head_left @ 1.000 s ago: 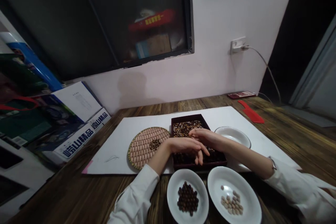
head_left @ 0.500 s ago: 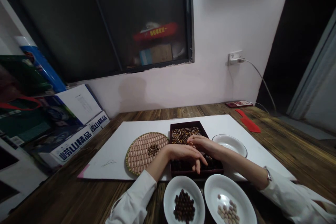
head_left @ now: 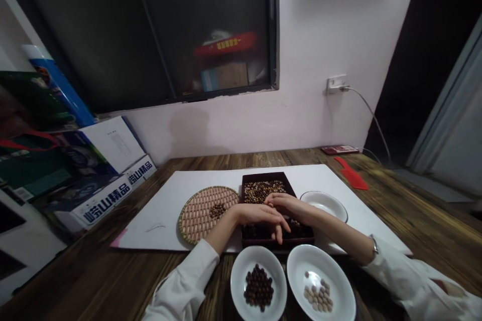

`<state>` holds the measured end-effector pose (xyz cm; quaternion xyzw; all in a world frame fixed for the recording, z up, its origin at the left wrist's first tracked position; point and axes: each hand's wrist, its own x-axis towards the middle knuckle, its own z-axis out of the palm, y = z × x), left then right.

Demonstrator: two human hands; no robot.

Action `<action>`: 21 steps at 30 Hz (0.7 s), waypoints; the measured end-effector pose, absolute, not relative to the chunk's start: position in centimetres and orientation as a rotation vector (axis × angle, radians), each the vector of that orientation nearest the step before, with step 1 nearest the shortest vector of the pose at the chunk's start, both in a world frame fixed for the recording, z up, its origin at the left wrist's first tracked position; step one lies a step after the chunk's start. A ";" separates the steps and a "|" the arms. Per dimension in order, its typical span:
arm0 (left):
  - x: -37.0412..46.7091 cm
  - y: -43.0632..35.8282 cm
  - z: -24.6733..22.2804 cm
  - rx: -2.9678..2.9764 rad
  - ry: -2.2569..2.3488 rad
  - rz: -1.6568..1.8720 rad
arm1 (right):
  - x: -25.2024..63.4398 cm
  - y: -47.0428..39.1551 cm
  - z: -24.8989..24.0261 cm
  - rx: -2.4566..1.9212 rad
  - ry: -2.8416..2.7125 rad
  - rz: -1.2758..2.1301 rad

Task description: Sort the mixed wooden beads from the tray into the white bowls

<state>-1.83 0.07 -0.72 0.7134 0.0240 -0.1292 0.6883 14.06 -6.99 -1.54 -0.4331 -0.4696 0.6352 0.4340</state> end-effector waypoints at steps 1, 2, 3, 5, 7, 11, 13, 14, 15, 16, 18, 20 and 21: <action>-1.8 0.0 -0.7 1.594 0.061 -0.282 | 14.1 -7.0 -1.6 -1.077 -1.175 1.591; -1.8 -0.1 -0.6 1.594 0.068 -0.272 | 14.1 -7.0 -1.5 -1.083 -1.180 1.589; -1.8 -0.1 -0.6 1.598 0.071 -0.262 | 14.1 -7.2 -1.3 -1.096 -1.188 1.576; -1.5 -0.2 -0.7 1.613 0.070 -0.249 | 14.0 -7.5 -0.9 -1.126 -1.252 1.503; -1.3 -0.3 -0.8 1.630 0.075 -0.257 | 14.0 -7.9 -0.5 -1.120 -1.327 1.450; -1.1 -0.4 -1.0 1.649 0.172 -0.247 | 14.0 -8.3 -0.3 -1.194 -1.430 1.356; -1.2 -0.4 -1.0 1.658 0.201 -0.222 | 13.9 -8.2 -0.5 -1.238 -1.427 1.288; -1.3 -0.4 -1.1 1.662 0.211 -0.202 | 13.9 -8.0 -0.6 -1.255 -1.424 1.249; -1.3 -0.3 -1.1 1.669 0.212 -0.184 | 13.9 -7.9 -0.8 -1.267 -1.428 1.201; -1.4 -0.3 -1.0 1.681 0.205 -0.161 | 13.9 -7.6 -1.0 -1.265 -1.433 1.156; -1.7 -0.1 -0.6 1.715 0.179 -0.140 | 14.0 -7.2 -1.4 -1.287 -1.479 1.103; -2.1 0.2 0.1 1.736 0.191 -0.180 | 14.1 -6.9 -1.8 -1.292 -1.598 1.042; -2.4 0.3 0.6 1.750 0.195 -0.224 | 14.1 -6.8 -2.0 -1.310 -1.661 1.009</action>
